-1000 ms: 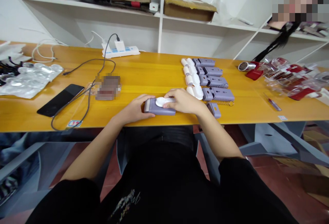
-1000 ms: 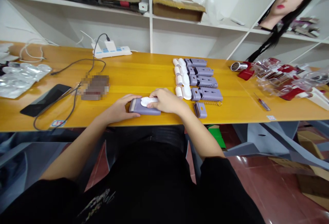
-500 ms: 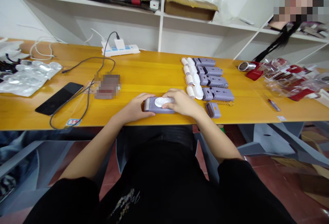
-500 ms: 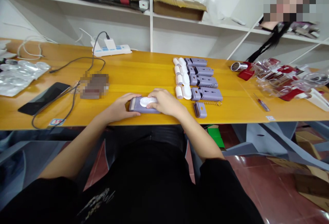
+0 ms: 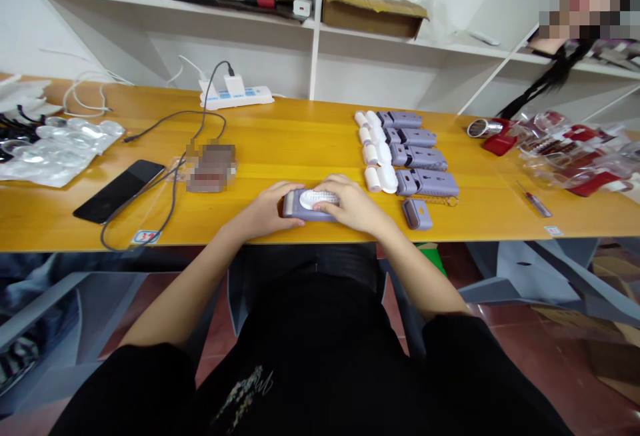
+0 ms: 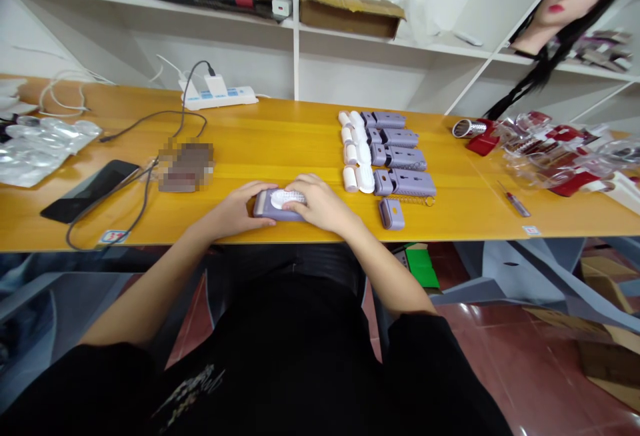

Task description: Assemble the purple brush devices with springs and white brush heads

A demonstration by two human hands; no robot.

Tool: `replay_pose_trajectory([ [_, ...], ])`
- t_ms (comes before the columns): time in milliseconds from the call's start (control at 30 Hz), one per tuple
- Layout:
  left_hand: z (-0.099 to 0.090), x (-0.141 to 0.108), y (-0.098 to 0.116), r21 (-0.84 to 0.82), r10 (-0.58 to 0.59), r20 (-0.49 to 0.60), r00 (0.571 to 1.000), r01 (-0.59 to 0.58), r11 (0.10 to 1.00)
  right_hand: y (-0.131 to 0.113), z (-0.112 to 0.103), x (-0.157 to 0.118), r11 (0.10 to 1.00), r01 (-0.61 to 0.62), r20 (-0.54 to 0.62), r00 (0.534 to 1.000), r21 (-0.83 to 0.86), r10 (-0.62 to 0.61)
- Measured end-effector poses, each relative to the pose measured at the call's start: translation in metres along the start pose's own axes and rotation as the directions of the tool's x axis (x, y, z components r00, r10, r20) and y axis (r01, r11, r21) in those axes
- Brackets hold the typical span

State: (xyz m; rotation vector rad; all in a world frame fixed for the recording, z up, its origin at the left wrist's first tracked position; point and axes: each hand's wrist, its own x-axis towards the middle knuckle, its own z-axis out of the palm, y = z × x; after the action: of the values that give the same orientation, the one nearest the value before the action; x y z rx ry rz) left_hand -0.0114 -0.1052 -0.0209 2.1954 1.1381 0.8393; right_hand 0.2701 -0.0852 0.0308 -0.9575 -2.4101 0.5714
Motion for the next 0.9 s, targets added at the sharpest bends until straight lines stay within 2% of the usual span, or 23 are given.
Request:
replay_pose_trajectory([
  [300,0.000,0.001,-0.004,0.014,0.034,0.006,0.999,-0.034,0.999,-0.007,0.023,-0.005,0.990,-0.078,-0.139,0.986,0.117,0.095],
  [600,0.003,0.000,-0.008,0.006,0.050,-0.005,0.999,-0.050,0.999,-0.006,0.023,-0.004,0.990,-0.080,-0.116,0.989,0.117,0.094],
  [700,0.001,0.000,-0.004,0.003,0.033,0.014,0.999,-0.033,0.999,-0.007,0.010,-0.008,0.993,-0.062,-0.076,0.995,0.102,0.069],
  [767,0.000,-0.001,-0.001,0.005,0.019,0.025,1.000,-0.019,1.000,-0.008,-0.008,-0.017,0.996,-0.040,-0.088,0.995,0.078,0.047],
  [833,0.000,-0.002,0.000,0.012,0.004,0.035,0.999,-0.004,1.000,-0.007,-0.031,-0.034,0.998,-0.049,-0.143,0.988,0.043,0.054],
  [900,0.001,-0.003,-0.001,0.025,-0.001,0.042,0.999,0.000,1.000,-0.001,-0.056,-0.058,0.993,-0.117,-0.226,0.967,0.000,0.114],
])
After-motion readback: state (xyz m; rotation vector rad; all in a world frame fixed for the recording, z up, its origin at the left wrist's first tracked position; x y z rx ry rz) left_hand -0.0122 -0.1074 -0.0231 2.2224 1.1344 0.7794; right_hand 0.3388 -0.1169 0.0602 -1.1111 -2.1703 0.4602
